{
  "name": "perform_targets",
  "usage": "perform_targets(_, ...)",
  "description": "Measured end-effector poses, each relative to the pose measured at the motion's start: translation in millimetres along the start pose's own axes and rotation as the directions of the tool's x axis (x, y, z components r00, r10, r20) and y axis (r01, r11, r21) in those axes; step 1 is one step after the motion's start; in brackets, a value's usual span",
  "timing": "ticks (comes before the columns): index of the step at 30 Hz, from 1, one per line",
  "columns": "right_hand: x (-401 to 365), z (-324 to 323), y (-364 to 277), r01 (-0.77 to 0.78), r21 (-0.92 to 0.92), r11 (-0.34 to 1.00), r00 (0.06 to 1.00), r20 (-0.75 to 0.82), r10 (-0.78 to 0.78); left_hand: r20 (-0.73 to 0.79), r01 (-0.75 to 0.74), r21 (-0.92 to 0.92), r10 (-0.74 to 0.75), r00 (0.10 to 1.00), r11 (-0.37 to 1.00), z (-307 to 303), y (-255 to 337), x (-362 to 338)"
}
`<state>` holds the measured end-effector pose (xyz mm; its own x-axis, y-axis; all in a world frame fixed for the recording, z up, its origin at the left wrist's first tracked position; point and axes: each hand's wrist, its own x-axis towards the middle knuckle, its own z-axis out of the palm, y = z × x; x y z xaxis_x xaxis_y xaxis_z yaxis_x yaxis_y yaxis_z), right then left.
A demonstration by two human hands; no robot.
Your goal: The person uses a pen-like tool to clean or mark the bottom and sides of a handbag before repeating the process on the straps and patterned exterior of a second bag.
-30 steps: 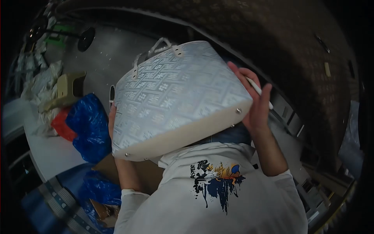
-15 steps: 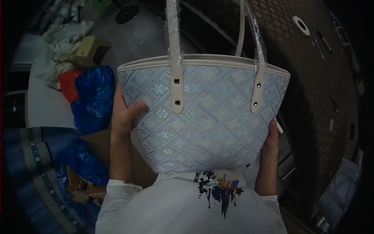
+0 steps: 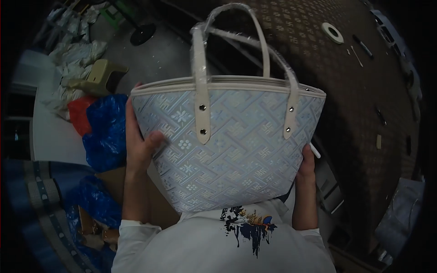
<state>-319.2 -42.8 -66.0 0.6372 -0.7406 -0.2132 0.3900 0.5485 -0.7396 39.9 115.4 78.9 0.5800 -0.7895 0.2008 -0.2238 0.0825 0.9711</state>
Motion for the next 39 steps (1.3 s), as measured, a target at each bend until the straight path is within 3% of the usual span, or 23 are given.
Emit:
perform_targets(2, 4.2, 8.7, -14.1, 0.034, -0.045, 0.998, 0.999, -0.014, -0.035, 0.013, -0.247, 0.276, 0.253, 0.967, 0.929, 1.7, 1.2, 10.5)
perform_targets(4, 10.5, 17.9, -32.1, 0.117, -0.145, 0.982, 0.993, 0.032, -0.114, 0.171, -0.309, 0.528, 0.258, 0.951, 0.791, -7.5, 13.4, 22.3)
perform_targets(5, 17.5, 22.3, -44.7, 0.145, -0.173, 0.974, 0.988, 0.078, -0.133, 0.251, -0.380, 0.702, 0.291, 0.923, 0.603, -7.1, 26.7, 25.2)
perform_targets(6, 22.9, 25.5, -54.4, 0.197, -0.250, 0.948, 0.976, 0.136, -0.167, 0.327, -0.344, 0.788, 0.125, 0.937, 0.511, -14.0, 38.6, 28.3)
perform_targets(7, 31.3, 24.5, -64.7, 0.234, -0.326, 0.916, 0.964, 0.198, -0.176, 0.467, -0.307, 0.748, -0.137, 0.874, 0.589, -17.5, 54.4, 37.4)
perform_targets(8, 38.1, 26.4, -75.8, 0.233, -0.382, 0.895, 0.951, 0.281, -0.128, 0.557, -0.104, 0.513, -0.238, 0.796, 0.852, -2.4, 75.0, 40.0)
perform_targets(10, 51.3, 35.2, -92.8, 0.249, -0.443, 0.861, 0.932, 0.351, -0.089, 0.737, 0.034, 0.422, -0.365, 0.569, 0.906, -60.7, 21.0, 58.3)
perform_targets(11, 59.3, 43.3, -98.7, 0.271, -0.475, 0.837, 0.922, 0.378, -0.084, 0.751, 0.006, 0.411, -0.342, 0.565, 0.912, -50.8, 30.9, 60.7)
perform_targets(13, 69.0, 57.5, -101.9, 0.297, -0.504, 0.811, 0.911, 0.403, -0.083, 0.623, 0.400, 0.403, -0.567, 0.540, 0.823, -25.9, 58.9, 39.5)
perform_targets(15, 72.2, 75.4, -101.8, 0.450, -0.627, 0.636, 0.891, 0.266, -0.368, 0.637, 0.406, 0.314, -0.508, 0.580, 0.858, -16.1, 71.1, 35.6)
perform_targets(16, 72.2, 81.7, -99.8, 0.565, -0.595, 0.571, 0.819, 0.322, -0.475, 0.636, 0.428, 0.220, -0.462, 0.618, 0.876, -14.2, 75.2, 32.5)
perform_targets(19, 64.9, 105.4, -110.2, 0.614, -0.666, 0.424, 0.764, 0.367, -0.530, 0.583, 0.465, -0.072, -0.341, 0.738, 0.882, -4.5, 83.3, 17.5)
perform_targets(20, 64.5, 108.4, -112.7, 0.610, -0.666, 0.430, 0.767, 0.361, -0.530, 0.585, 0.470, -0.066, -0.347, 0.733, 0.880, 5.8, 88.0, 6.7)
perform_targets(22, 63.4, 110.4, -115.9, 0.477, -0.771, 0.421, 0.876, 0.382, -0.293, 0.485, 0.513, -0.093, -0.411, 0.772, 0.854, 27.0, 95.9, -13.1)
perform_targets(26, 72.8, 94.4, -94.6, 0.476, -0.786, 0.395, 0.877, 0.389, -0.282, 0.574, 0.484, -0.019, -0.387, 0.722, 0.875, 9.5, 69.4, 21.2)
perform_targets(29, 69.8, 96.4, -93.3, 0.503, -0.784, 0.364, 0.833, 0.328, -0.445, 0.642, 0.460, 0.050, -0.381, 0.665, 0.886, -0.3, 55.6, 39.1)
perform_targets(31, 61.3, 104.0, -99.4, 0.597, -0.784, 0.168, 0.641, 0.341, -0.687, 0.638, 0.466, 0.042, -0.383, 0.668, 0.884, 8.0, 62.4, 41.4)
perform_targets(33, 50.8, 116.9, -95.3, 0.670, -0.688, 0.279, 0.617, 0.307, -0.725, 0.552, 0.524, 0.006, -0.439, 0.709, 0.852, 33.8, 77.7, 30.3)
perform_targets(34, 41.4, 122.8, -95.7, 0.625, -0.480, 0.616, 0.774, 0.281, -0.567, 0.553, 0.532, 0.011, -0.448, 0.702, 0.847, 39.2, 69.6, 33.1)
perform_targets(35, 34.0, 125.2, -91.7, 0.438, -0.220, 0.871, 0.878, 0.314, -0.362, 0.543, 0.512, 0.080, -0.468, 0.697, 0.855, 47.5, 49.8, 34.3)
perform_targets(36, 36.8, 125.6, -80.1, 0.423, -0.180, 0.888, 0.869, 0.358, -0.341, 0.515, 0.508, 0.158, -0.510, 0.689, 0.846, 50.8, 29.4, 28.1)
perform_targets(38, 38.9, 124.6, -64.0, 0.263, -0.281, 0.923, 0.931, 0.325, -0.166, 0.630, 0.244, 0.338, -0.411, 0.659, 0.909, 59.9, 14.2, 32.5)
perform_targets(39, 39.0, 127.2, -59.6, 0.233, -0.325, 0.916, 0.948, 0.288, -0.139, 0.636, 0.250, 0.319, -0.402, 0.658, 0.914, 60.3, 9.4, 35.6)
